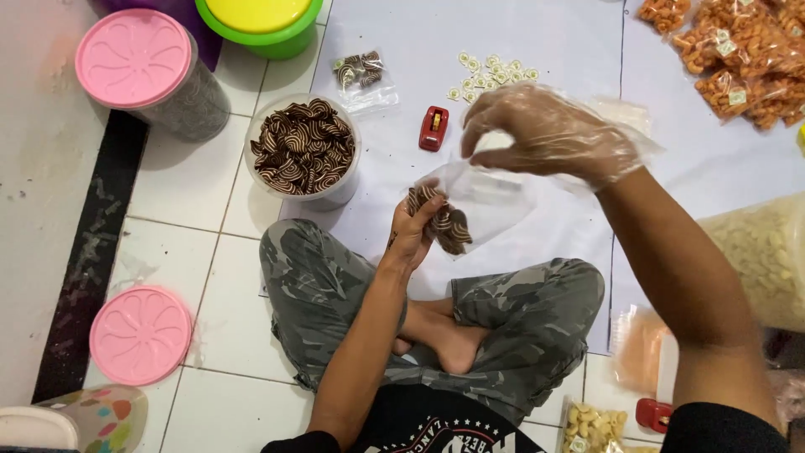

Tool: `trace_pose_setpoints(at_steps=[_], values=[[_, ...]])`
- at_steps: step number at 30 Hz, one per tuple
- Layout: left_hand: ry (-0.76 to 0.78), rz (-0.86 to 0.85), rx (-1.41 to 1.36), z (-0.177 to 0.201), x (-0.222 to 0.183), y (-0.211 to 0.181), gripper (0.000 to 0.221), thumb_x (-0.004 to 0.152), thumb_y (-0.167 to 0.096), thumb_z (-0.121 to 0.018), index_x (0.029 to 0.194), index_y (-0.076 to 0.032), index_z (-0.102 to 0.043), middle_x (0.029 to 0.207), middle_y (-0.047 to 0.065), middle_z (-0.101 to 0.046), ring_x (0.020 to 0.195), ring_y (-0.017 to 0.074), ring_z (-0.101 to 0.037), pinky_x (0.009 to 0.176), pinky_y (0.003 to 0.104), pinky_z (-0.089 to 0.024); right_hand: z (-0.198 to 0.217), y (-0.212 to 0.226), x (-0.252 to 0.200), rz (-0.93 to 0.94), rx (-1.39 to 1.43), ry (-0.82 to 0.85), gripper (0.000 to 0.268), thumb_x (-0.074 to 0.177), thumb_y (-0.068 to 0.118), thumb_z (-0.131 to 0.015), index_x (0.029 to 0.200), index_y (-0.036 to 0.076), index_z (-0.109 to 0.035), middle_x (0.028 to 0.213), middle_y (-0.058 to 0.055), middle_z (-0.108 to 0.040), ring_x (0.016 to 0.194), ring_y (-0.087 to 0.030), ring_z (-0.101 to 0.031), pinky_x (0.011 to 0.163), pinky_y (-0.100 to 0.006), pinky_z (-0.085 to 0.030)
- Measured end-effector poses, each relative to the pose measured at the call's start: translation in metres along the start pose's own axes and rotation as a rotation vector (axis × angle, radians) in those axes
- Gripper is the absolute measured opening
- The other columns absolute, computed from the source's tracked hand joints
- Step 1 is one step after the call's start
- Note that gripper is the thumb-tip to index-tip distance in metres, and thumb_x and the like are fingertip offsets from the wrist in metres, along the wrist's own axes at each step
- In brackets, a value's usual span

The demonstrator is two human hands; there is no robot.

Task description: A person sitting on the floor is manually packing chocolate swirl cookies into plastic bags, weighing them on a scale, and sealing them.

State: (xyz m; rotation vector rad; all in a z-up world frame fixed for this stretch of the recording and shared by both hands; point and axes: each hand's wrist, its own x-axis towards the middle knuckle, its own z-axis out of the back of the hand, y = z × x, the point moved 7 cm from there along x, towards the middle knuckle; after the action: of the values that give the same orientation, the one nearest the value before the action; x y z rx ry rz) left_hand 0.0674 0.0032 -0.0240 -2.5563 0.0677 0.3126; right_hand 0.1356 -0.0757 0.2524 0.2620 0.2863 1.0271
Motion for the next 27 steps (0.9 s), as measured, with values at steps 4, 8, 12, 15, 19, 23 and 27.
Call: trace_pose_setpoints(at_steps=[4, 8, 12, 15, 19, 23, 27], values=[[0.031, 0.045, -0.148, 0.012, -0.004, 0.011, 0.028, 0.089, -0.017, -0.080, 0.111, -0.011, -0.065, 0.101, 0.010, -0.073, 0.082, 0.0215, -0.069, 0.077, 0.036, -0.060, 0.009, 0.003, 0.007, 0.027, 0.095, -0.133, 0.008, 0.094, 0.003, -0.071, 0.099, 0.005, -0.077, 0.099, -0.013, -0.079, 0.085, -0.021, -0.077, 0.080, -0.034, -0.064], [0.065, 0.054, -0.148, 0.016, -0.006, 0.012, 0.037, 0.090, -0.020, -0.079, 0.120, -0.011, -0.062, 0.103, 0.012, -0.071, 0.083, 0.0249, -0.072, 0.073, 0.040, -0.063, 0.002, -0.004, 0.006, 0.108, 0.181, -0.072, 0.032, 0.087, 0.010, -0.075, 0.117, 0.006, -0.066, 0.107, -0.014, -0.073, 0.091, -0.023, -0.072, 0.082, -0.036, -0.060], [0.052, 0.079, -0.109, 0.011, -0.008, 0.008, 0.037, 0.089, -0.019, -0.080, 0.119, -0.011, -0.060, 0.100, 0.015, -0.070, 0.078, 0.0238, -0.072, 0.067, 0.041, -0.064, -0.009, -0.002, 0.007, 0.171, 0.204, -0.002, 0.022, 0.089, 0.035, -0.074, 0.100, 0.016, -0.080, 0.109, -0.012, -0.073, 0.098, -0.024, -0.071, 0.085, -0.041, -0.057], [-0.008, 0.108, -0.026, 0.017, -0.010, 0.008, 0.038, 0.084, -0.026, -0.083, 0.114, -0.011, -0.063, 0.094, 0.010, -0.073, 0.069, 0.0195, -0.070, 0.060, 0.038, -0.062, 0.006, 0.018, 0.003, 0.223, 0.212, -0.091, 0.015, 0.092, 0.025, -0.076, 0.100, 0.013, -0.081, 0.099, -0.007, -0.075, 0.086, -0.021, -0.073, 0.076, -0.036, -0.055], [0.083, 0.174, -0.097, 0.029, -0.007, 0.025, 0.040, 0.085, -0.036, -0.083, 0.113, -0.017, -0.061, 0.093, 0.005, -0.069, 0.068, 0.0197, -0.068, 0.062, 0.035, -0.058, 0.014, 0.031, -0.006, 0.341, 0.191, -0.266, 0.014, 0.094, 0.018, -0.077, 0.101, 0.007, -0.079, 0.097, -0.014, -0.074, 0.085, -0.024, -0.073, 0.075, -0.036, -0.057], [0.229, 0.138, -0.210, 0.034, -0.007, 0.024, 0.056, 0.090, -0.047, -0.076, 0.131, -0.011, -0.063, 0.114, 0.006, -0.072, 0.102, 0.0206, -0.070, 0.092, 0.036, -0.057, 0.017, 0.025, -0.015, 0.334, 0.273, -0.404, 0.010, 0.095, 0.007, -0.080, 0.104, 0.003, -0.078, 0.097, -0.014, -0.075, 0.086, -0.023, -0.072, 0.076, -0.034, -0.058], [0.355, 0.137, -0.363, 0.020, -0.014, 0.007, 0.068, 0.097, -0.047, -0.070, 0.151, -0.014, -0.045, 0.127, 0.008, -0.064, 0.108, 0.0256, -0.067, 0.096, 0.055, -0.059, 0.017, 0.020, -0.023, 0.337, 0.384, -0.431, 0.013, 0.096, 0.004, -0.077, 0.109, 0.005, -0.075, 0.102, -0.013, -0.074, 0.093, -0.024, -0.070, 0.083, -0.034, -0.059]])
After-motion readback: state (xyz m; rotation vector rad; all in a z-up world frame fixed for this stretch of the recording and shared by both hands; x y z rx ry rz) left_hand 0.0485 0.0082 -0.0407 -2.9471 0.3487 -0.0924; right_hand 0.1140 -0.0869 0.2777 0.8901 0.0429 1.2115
